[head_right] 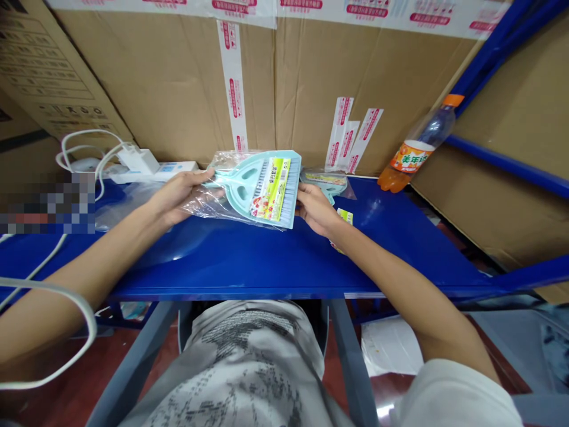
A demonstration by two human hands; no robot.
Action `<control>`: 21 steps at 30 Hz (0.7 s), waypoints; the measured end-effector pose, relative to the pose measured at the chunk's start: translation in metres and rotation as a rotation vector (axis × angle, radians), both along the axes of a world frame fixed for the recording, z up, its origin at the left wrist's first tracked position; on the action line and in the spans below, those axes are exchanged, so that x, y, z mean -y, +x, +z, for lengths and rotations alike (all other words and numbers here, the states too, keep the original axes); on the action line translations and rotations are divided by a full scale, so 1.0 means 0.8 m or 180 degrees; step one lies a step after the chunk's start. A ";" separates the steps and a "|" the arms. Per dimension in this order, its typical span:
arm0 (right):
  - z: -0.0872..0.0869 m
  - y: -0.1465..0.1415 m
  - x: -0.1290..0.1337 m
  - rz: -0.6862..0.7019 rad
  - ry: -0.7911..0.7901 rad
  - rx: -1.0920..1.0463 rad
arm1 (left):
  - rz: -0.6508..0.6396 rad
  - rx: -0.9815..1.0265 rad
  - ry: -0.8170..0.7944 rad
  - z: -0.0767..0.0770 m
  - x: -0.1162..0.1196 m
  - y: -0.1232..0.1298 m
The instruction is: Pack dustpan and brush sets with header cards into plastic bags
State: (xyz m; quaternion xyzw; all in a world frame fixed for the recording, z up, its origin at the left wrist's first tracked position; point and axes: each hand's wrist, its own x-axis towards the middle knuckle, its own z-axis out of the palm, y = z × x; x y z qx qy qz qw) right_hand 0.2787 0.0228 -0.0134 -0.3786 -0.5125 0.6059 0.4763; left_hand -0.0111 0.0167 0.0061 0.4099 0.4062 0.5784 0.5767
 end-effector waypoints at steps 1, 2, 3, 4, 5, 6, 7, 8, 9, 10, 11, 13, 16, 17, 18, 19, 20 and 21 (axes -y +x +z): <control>0.002 0.000 0.002 -0.0015 0.0040 0.0002 | -0.0007 -0.0005 -0.0007 0.000 0.000 0.000; 0.004 -0.001 0.004 -0.0036 0.0100 -0.0011 | -0.0016 -0.0013 -0.0011 -0.001 0.000 0.000; 0.006 -0.001 0.007 -0.0056 0.0165 -0.0034 | -0.0025 -0.0031 -0.0015 -0.001 -0.001 0.000; 0.008 -0.002 0.009 -0.0079 0.0227 -0.0062 | -0.0040 -0.0056 -0.0007 -0.002 -0.001 0.000; 0.009 -0.002 0.012 -0.0107 0.0280 -0.0089 | -0.0057 -0.0087 -0.0004 -0.003 -0.002 0.000; 0.010 -0.003 0.014 -0.0137 0.0320 -0.0105 | -0.0071 -0.0112 -0.0008 -0.004 -0.002 0.000; 0.011 -0.003 0.015 -0.0170 0.0355 -0.0116 | -0.0080 -0.0119 -0.0014 -0.005 -0.003 0.000; 0.011 -0.003 0.016 -0.0211 0.0397 -0.0131 | -0.0086 -0.0109 -0.0021 -0.006 -0.004 0.000; 0.011 -0.002 0.017 -0.0256 0.0449 -0.0156 | -0.0081 -0.0083 -0.0025 -0.007 -0.006 -0.001; 0.011 -0.002 0.016 -0.0302 0.0508 -0.0194 | -0.0075 -0.0047 -0.0020 -0.007 -0.007 -0.002; 0.011 -0.001 0.016 -0.0337 0.0566 -0.0237 | -0.0082 -0.0019 -0.0010 -0.008 -0.008 -0.004; 0.010 0.002 0.014 -0.0378 0.0635 -0.0303 | -0.0105 0.0006 0.0019 -0.007 -0.010 -0.007; 0.010 0.007 0.010 -0.0420 0.0595 -0.0281 | -0.0069 0.0059 0.0012 -0.004 -0.011 -0.010; 0.010 0.009 0.009 -0.0448 0.0571 -0.0266 | -0.0042 0.0097 0.0004 -0.003 -0.011 -0.011; 0.010 0.010 0.007 -0.0478 0.0548 -0.0259 | -0.0006 0.0144 -0.0001 -0.002 -0.011 -0.011; 0.010 0.012 0.006 -0.0502 0.0527 -0.0259 | 0.0036 0.0193 -0.0003 -0.002 -0.011 -0.011; 0.010 0.013 0.005 -0.0520 0.0506 -0.0263 | 0.0080 0.0237 -0.0002 -0.001 -0.011 -0.011; 0.009 0.014 0.004 -0.0533 0.0484 -0.0266 | 0.0118 0.0271 0.0007 -0.001 -0.012 -0.011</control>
